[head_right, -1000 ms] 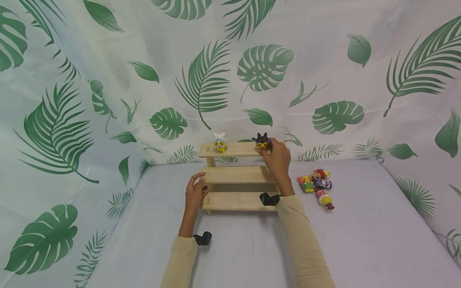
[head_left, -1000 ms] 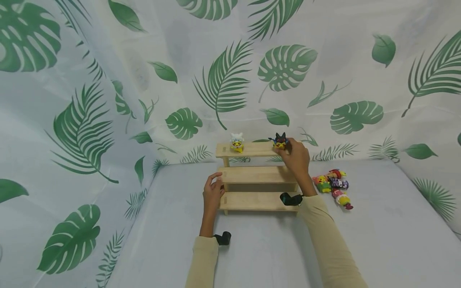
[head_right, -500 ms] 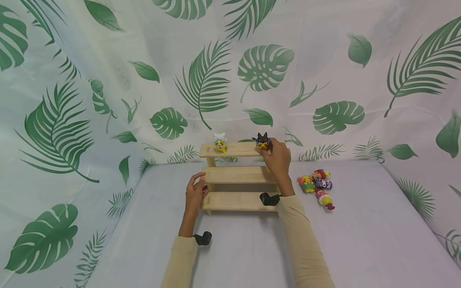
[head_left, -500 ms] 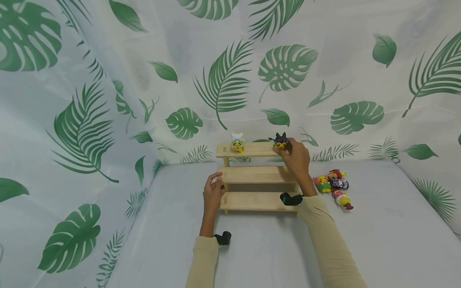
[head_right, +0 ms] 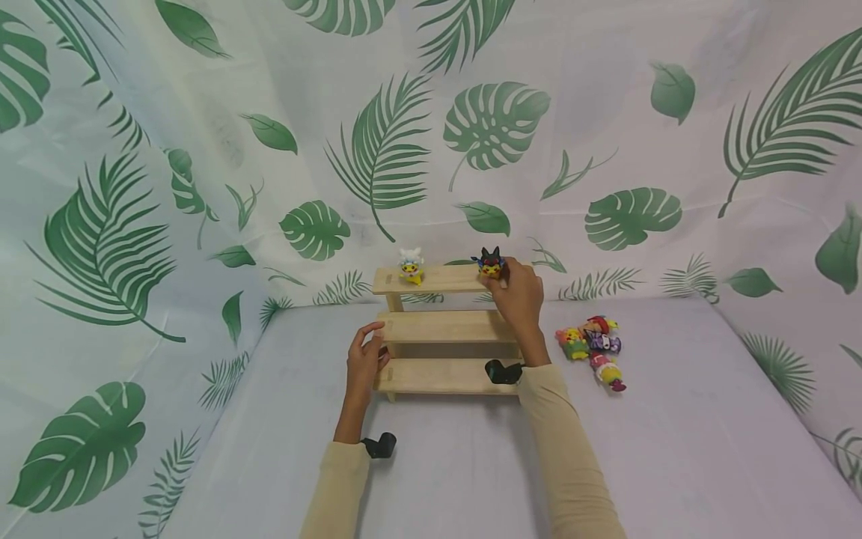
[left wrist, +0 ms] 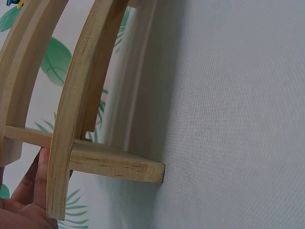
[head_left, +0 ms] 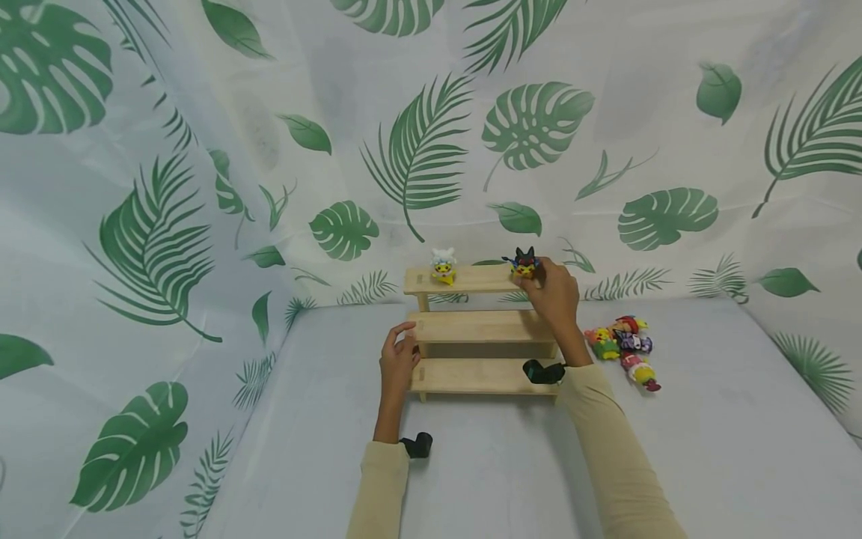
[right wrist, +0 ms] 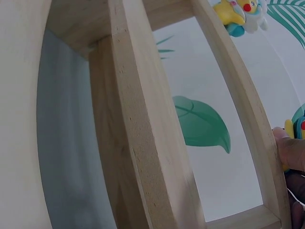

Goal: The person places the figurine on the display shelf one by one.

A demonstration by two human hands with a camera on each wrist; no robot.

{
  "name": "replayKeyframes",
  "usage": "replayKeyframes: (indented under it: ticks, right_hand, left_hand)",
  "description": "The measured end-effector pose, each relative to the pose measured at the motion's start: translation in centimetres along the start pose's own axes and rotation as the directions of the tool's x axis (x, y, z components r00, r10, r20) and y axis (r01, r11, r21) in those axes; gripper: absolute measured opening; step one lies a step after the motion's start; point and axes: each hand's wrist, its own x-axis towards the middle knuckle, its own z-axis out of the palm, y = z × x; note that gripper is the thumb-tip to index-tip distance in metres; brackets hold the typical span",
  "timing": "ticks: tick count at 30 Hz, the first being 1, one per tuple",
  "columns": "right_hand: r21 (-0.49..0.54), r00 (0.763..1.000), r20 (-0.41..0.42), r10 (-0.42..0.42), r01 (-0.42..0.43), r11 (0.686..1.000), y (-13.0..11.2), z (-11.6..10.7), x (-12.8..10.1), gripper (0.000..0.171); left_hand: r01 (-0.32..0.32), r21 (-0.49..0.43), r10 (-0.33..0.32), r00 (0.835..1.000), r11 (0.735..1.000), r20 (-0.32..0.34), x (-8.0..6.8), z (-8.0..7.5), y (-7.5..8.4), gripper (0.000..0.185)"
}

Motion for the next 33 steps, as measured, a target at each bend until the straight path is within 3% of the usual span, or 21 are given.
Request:
replayKeyframes:
  ticks: [33]
  right_hand:
    - [0.003, 0.998, 0.014, 0.063, -0.063, 0.998, -0.63, -0.23, -0.18, 0.047]
  left_hand:
    - [-0.011, -0.014, 0.011, 1.000, 1.000, -0.001, 0.03, 0.12, -0.26, 0.031]
